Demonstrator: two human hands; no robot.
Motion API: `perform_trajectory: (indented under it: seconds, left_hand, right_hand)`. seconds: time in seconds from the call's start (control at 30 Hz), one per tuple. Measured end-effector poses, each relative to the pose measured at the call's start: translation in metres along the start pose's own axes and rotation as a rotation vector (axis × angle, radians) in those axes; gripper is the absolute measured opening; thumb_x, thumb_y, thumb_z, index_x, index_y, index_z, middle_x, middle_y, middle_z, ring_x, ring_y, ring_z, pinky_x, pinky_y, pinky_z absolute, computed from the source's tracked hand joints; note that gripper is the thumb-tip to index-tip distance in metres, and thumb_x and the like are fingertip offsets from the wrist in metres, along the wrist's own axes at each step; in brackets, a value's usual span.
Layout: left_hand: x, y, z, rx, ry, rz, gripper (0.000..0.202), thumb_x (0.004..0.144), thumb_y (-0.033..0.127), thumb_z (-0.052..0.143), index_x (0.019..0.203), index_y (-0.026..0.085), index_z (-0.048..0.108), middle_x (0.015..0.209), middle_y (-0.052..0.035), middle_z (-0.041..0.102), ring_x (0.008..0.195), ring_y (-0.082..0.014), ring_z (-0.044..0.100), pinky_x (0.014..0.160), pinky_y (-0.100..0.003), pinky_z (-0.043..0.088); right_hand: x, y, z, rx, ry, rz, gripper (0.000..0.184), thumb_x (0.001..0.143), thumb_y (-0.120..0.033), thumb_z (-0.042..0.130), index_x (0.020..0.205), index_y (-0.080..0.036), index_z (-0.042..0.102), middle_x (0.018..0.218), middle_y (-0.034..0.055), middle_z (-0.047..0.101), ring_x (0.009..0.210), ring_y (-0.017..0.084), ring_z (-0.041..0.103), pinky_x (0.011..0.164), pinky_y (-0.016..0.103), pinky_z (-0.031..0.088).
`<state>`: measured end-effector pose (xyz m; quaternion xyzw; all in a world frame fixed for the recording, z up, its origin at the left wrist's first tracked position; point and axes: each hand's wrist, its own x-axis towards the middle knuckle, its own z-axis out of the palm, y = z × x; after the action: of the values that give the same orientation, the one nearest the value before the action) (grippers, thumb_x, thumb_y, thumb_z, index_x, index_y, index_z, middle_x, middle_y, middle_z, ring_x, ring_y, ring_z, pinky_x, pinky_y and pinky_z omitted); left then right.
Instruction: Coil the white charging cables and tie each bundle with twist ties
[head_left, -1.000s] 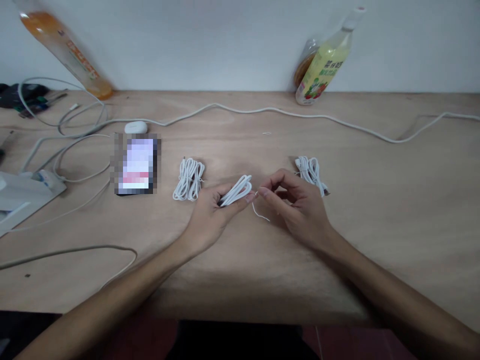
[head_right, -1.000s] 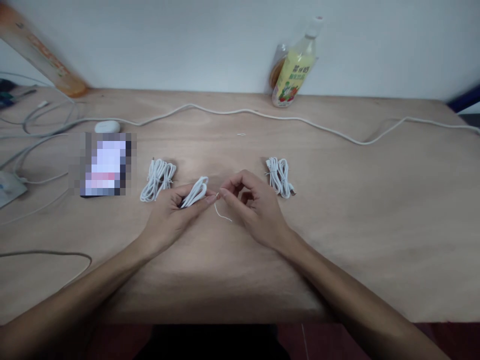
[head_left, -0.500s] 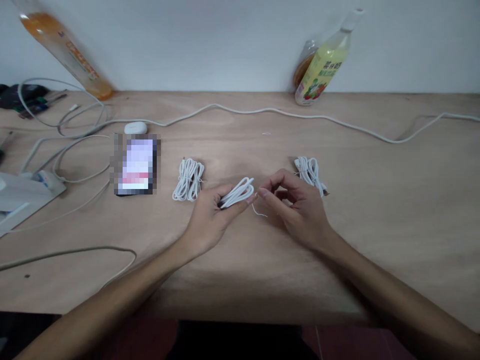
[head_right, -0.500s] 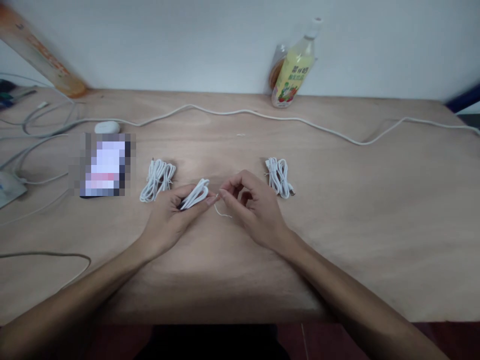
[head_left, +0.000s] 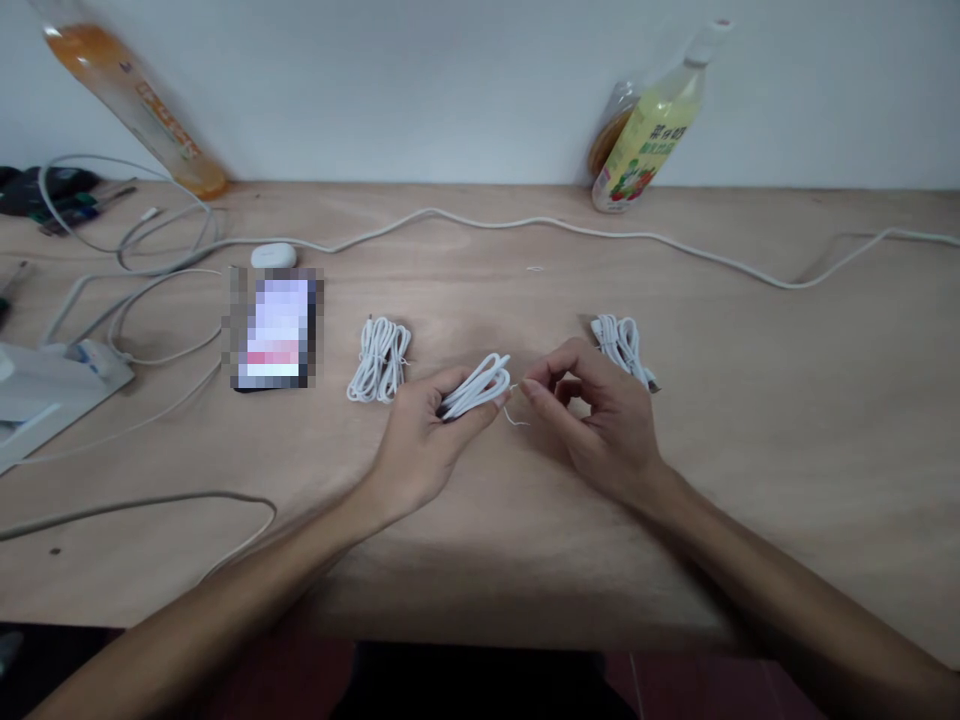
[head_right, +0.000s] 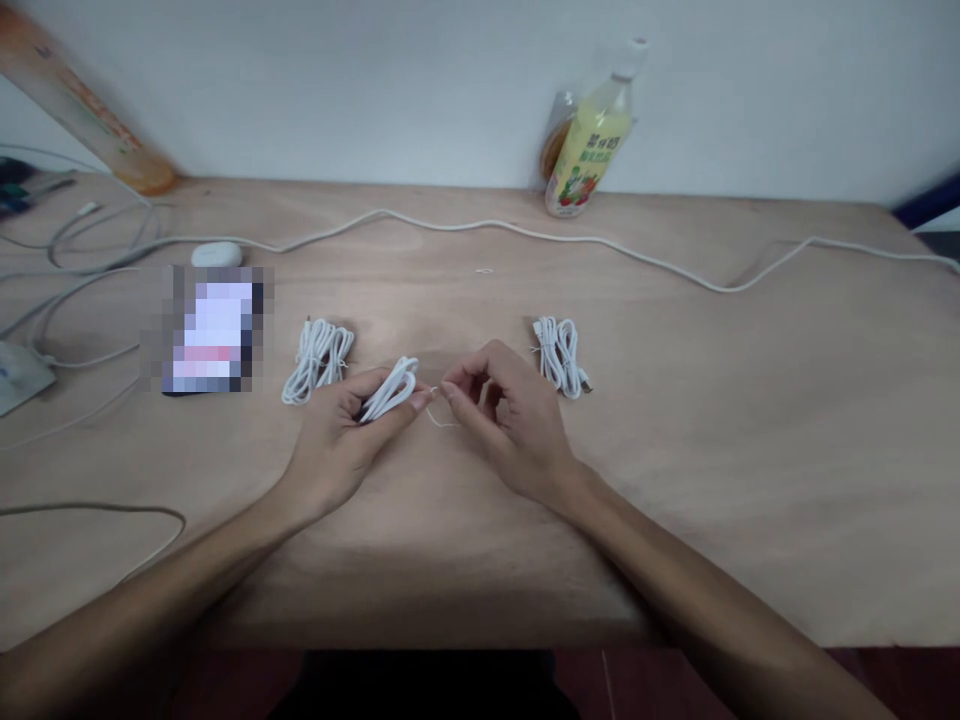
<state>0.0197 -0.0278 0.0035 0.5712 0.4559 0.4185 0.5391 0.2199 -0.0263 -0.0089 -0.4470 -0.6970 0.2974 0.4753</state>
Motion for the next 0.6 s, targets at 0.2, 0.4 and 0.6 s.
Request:
perform_trajectory:
  seconds: [0.2,0.4,0.6]
  left_hand:
    - [0.001,0.0003,-0.0005,0.043,0.012,-0.007,0.019,0.093,0.038,0.079,0.088,0.02,0.079,0.079,-0.0002,0.067,0.077,-0.0172,0.058,0.075,-0.029,0.052]
    - [0.0007,0.0014,-0.001,0.048,0.008,-0.005,0.02,0.093,0.038,0.078,0.086,0.019,0.077,0.078,-0.0001,0.065,0.077,-0.0172,0.057,0.076,-0.029,0.052]
    - [0.0025,0.0003,-0.0006,0.001,0.001,-0.01,0.021,0.093,0.036,0.08,0.082,0.02,0.075,0.075,0.0016,0.06,0.073,-0.0156,0.053,0.073,-0.028,0.05]
  right_hand:
    - [-0.0015,0.0024,0.001,-0.091,0.025,-0.126,0.013,0.101,-0.017,0.07,0.091,-0.024,0.068,0.079,-0.002,0.063,0.062,0.012,0.055,0.052,0.026,0.045]
    - [-0.0035,0.004,0.0014,-0.152,0.054,-0.233,0.013,0.103,-0.015,0.07,0.093,-0.024,0.068,0.08,-0.0014,0.065,0.063,0.013,0.056,0.052,0.027,0.045]
    - [-0.0033,0.0023,-0.0004,-0.208,0.029,-0.217,0.013,0.103,-0.017,0.068,0.093,-0.026,0.07,0.079,0.0003,0.068,0.064,0.015,0.057,0.053,0.03,0.047]
